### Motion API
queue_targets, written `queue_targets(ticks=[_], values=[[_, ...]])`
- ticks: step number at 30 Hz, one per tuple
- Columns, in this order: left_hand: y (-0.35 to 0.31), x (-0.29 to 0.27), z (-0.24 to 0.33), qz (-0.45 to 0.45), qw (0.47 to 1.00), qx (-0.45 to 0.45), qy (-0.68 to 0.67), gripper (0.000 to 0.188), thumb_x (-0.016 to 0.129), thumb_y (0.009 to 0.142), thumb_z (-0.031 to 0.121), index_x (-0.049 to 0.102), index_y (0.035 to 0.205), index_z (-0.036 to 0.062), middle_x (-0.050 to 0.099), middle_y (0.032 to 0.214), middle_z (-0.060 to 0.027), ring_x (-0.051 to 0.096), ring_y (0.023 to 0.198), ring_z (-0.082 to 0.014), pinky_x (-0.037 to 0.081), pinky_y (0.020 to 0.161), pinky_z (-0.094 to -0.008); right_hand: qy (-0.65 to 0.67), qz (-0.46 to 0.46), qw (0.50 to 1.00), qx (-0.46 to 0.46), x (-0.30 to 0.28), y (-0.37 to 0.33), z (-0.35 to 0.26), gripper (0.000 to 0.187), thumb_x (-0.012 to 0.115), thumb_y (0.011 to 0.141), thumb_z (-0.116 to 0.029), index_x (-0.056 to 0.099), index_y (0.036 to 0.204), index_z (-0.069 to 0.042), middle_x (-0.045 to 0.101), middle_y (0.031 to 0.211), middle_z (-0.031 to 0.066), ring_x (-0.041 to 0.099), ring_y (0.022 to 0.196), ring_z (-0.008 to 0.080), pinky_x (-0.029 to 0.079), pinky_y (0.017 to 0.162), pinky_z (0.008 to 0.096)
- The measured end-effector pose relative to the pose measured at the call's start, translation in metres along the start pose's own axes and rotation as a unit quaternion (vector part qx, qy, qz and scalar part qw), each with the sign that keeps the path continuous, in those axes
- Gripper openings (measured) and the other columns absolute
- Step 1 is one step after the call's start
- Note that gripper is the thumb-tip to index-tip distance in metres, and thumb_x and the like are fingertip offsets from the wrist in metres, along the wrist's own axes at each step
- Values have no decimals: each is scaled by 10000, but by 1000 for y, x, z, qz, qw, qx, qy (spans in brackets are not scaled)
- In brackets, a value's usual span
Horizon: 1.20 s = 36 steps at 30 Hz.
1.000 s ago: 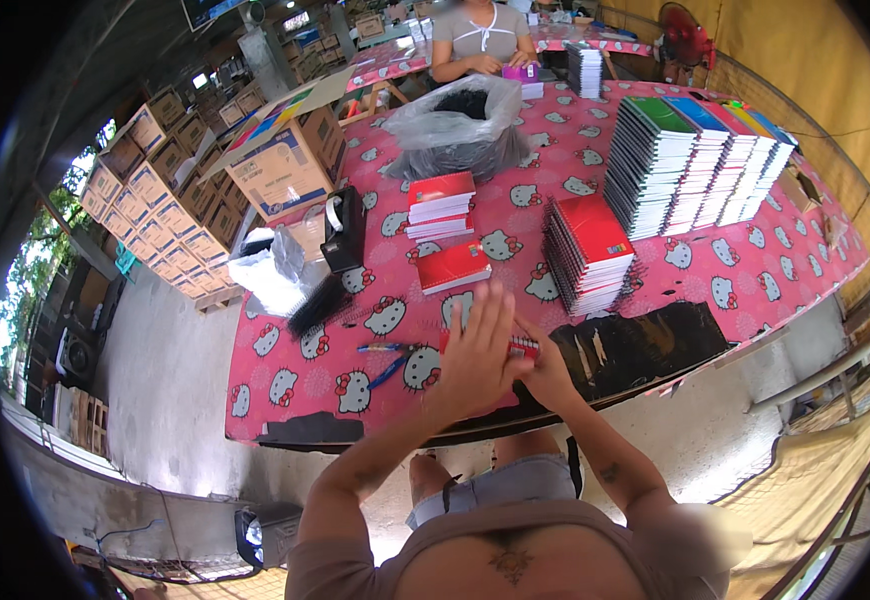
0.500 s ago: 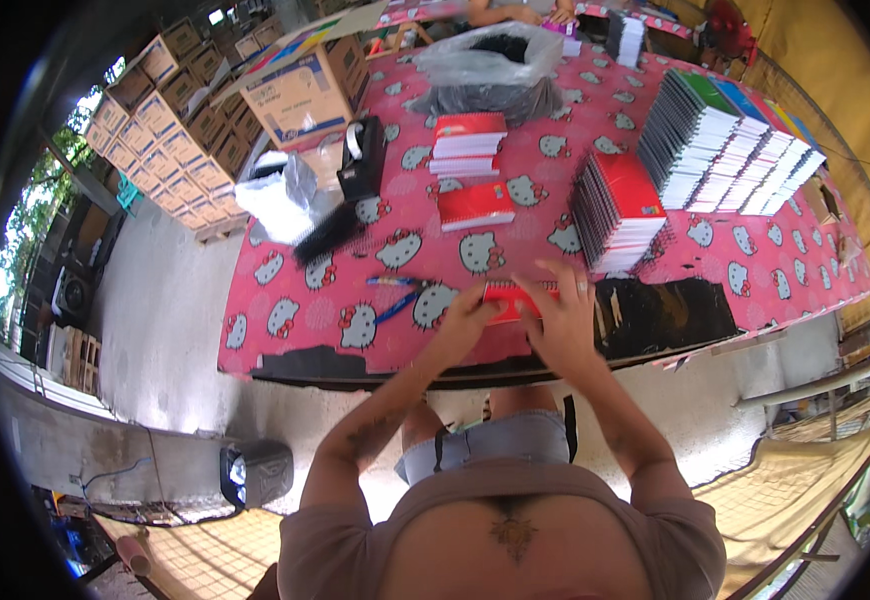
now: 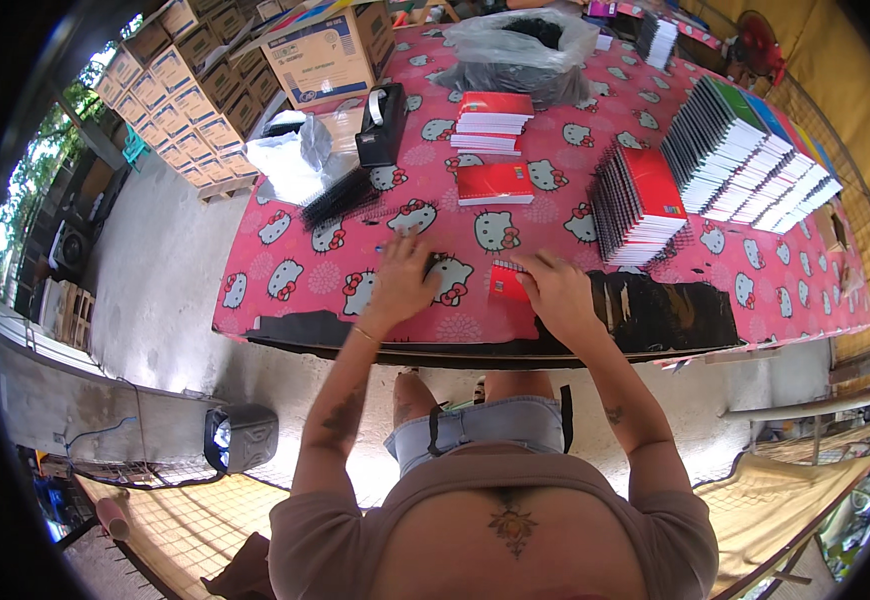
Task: The person applies adhesive strips to the edges of red and white notebook covers by hand and stacks them.
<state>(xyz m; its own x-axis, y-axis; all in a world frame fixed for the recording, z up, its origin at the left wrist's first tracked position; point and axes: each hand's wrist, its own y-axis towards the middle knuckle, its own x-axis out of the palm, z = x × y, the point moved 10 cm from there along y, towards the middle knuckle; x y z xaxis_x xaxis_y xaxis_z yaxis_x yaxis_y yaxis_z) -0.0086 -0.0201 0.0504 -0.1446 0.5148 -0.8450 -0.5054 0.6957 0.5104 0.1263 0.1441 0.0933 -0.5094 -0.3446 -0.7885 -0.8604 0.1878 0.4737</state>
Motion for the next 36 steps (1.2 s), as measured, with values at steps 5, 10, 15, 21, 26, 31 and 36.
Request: queue_targets(ticks=[5, 10, 15, 21, 26, 31, 36], values=[[-12, -5, -22, -59, 997, -39, -19, 418, 588, 951, 222, 557, 1342, 77, 631, 1202, -183, 607, 1105, -358, 424, 1038, -476, -5, 25, 1000, -11, 5, 2, -2, 200, 669, 889, -194, 683, 1080, -136, 674, 938, 75, 676, 801, 343, 564, 702, 447], [-54, 32, -17, -66, 789, -316, -523, 377, 522, 1026, 306, 562, 1314, 66, 696, 1023, -122, 689, 927, -267, 543, 849, -399, -6, -10, 1000, 15, 21, 6, 3, 170, 670, 889, -189, 676, 1045, -122, 652, 975, 74, 678, 783, 348, 558, 662, 464], [-64, 53, 60, -156, 530, -358, -753, 405, 502, 1035, 316, 531, 1264, -17, 695, 1042, -208, 723, 920, -300, 591, 829, -421, 1, -6, 1000, 25, 13, 8, -1, 198, 679, 869, -174, 680, 1061, -127, 651, 971, 70, 679, 784, 343, 553, 656, 457], [-48, 50, 69, -166, 479, -360, -783, 412, 509, 1036, 348, 542, 1196, -30, 684, 1052, -199, 721, 934, -303, 602, 873, -442, 27, -3, 999, 30, 13, 8, -3, 207, 689, 853, -159, 686, 1060, -147, 648, 973, 63, 680, 781, 335, 553, 653, 445], [-28, 15, 52, -84, 830, -214, -508, 339, 589, 989, 235, 629, 1211, -18, 677, 977, -160, 688, 801, -257, 557, 733, -374, 31, 15, 999, 22, 13, 6, -1, 219, 694, 853, -163, 682, 1071, -157, 648, 975, 59, 681, 778, 329, 552, 656, 446], [-16, 4, 39, -118, 900, -152, -391, 327, 697, 871, 164, 710, 1185, 73, 650, 943, -127, 624, 876, -292, 493, 773, -400, -22, 20, 1000, -7, -2, -1, 0, 216, 717, 846, -174, 687, 1055, -126, 650, 964, 84, 668, 819, 338, 540, 681, 435], [-33, -20, 9, 5, 999, -11, -30, 352, 724, 855, 241, 705, 1182, 111, 626, 1111, -139, 598, 1019, -334, 452, 910, -468, 12, 66, 997, 29, -77, 9, 26, 261, 722, 881, -205, 681, 1086, -49, 669, 971, 131, 678, 798, 303, 534, 701, 396]])
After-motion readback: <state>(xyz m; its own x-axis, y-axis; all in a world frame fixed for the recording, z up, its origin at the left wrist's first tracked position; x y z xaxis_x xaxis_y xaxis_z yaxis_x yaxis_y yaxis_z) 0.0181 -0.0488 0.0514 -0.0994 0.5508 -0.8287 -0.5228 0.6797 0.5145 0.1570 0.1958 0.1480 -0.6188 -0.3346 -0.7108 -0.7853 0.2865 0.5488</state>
